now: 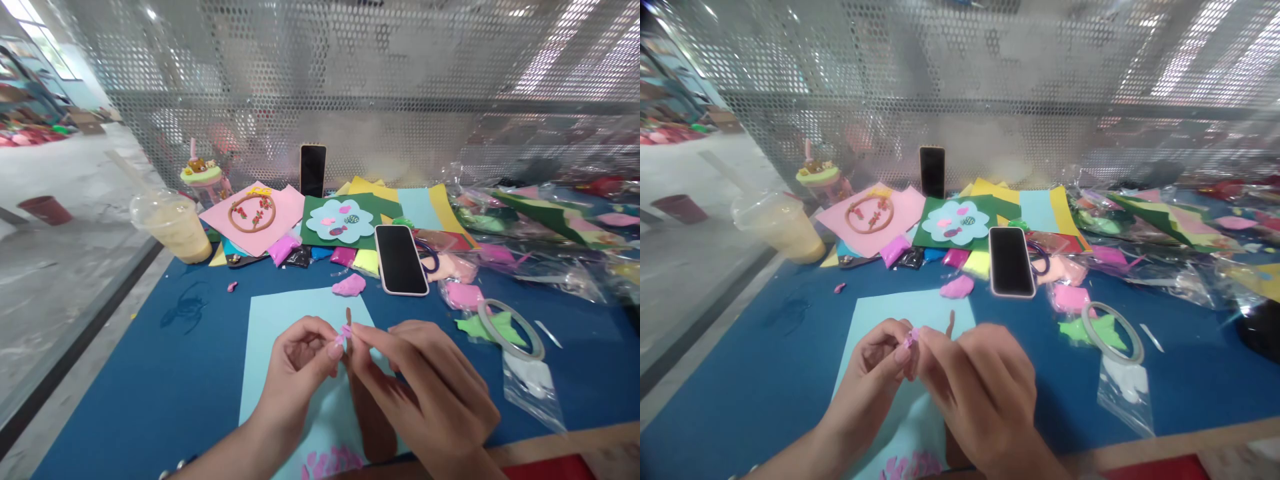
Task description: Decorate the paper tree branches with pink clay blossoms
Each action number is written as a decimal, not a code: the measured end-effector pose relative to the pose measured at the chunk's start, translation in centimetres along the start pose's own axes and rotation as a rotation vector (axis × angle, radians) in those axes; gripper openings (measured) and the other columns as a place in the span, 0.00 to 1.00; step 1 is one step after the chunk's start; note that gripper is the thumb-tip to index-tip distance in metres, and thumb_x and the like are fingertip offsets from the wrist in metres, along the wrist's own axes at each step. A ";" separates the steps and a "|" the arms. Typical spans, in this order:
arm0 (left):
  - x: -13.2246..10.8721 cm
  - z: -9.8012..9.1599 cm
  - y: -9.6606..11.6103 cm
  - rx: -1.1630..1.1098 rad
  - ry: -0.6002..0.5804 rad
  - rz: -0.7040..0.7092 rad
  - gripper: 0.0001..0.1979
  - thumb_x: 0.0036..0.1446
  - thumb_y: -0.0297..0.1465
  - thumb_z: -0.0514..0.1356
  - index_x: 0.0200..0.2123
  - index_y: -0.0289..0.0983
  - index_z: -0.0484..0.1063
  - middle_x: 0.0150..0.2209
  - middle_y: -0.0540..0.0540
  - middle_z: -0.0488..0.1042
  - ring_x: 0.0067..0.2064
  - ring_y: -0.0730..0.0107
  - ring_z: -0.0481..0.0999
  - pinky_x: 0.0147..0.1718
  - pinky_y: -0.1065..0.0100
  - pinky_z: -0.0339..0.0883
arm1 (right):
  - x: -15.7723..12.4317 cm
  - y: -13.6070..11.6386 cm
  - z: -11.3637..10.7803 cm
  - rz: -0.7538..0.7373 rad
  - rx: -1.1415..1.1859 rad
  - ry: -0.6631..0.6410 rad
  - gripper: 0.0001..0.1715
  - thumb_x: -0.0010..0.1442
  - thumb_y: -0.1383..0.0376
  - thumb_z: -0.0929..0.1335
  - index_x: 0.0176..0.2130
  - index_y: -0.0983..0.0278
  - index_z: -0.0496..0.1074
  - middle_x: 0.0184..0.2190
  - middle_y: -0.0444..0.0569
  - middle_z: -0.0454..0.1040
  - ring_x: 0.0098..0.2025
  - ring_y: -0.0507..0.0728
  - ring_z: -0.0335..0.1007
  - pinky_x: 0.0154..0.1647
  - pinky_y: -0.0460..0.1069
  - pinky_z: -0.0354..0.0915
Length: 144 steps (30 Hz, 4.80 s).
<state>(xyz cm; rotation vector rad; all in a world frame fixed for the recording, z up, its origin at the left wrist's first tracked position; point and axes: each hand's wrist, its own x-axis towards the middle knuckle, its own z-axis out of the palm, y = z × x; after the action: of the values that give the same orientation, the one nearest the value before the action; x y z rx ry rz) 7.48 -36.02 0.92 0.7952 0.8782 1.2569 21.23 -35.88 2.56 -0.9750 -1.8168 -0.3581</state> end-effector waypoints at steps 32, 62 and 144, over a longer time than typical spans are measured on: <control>0.3 0.1 0.3 0.023 0.036 0.008 0.12 0.45 0.37 0.69 0.23 0.36 0.71 0.20 0.53 0.65 0.22 0.79 0.60 0.21 0.76 0.55 | 0.4 -0.3 0.6 0.060 0.120 -0.002 0.04 0.54 0.72 0.71 0.31 0.63 0.75 0.17 0.42 0.66 0.20 0.48 0.62 0.25 0.46 0.62; 0.2 -0.1 0.1 0.018 0.015 0.023 0.07 0.47 0.34 0.68 0.23 0.37 0.76 0.20 0.53 0.66 0.22 0.81 0.61 0.22 0.78 0.56 | 1.0 0.7 0.7 0.516 0.465 -0.219 0.05 0.52 0.71 0.69 0.29 0.61 0.75 0.18 0.39 0.61 0.20 0.48 0.60 0.24 0.44 0.59; 0.2 0.0 0.5 0.021 0.091 0.020 0.10 0.44 0.37 0.69 0.24 0.37 0.76 0.18 0.53 0.65 0.21 0.79 0.59 0.21 0.76 0.55 | 1.5 0.0 0.2 0.472 0.457 -0.331 0.06 0.53 0.69 0.66 0.32 0.61 0.74 0.20 0.40 0.63 0.21 0.49 0.62 0.24 0.44 0.62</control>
<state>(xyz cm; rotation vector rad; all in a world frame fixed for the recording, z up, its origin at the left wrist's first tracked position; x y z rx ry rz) 7.32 -35.80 1.34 0.7694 0.9604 1.3114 20.84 -35.12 3.75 -1.1313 -1.7702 0.5156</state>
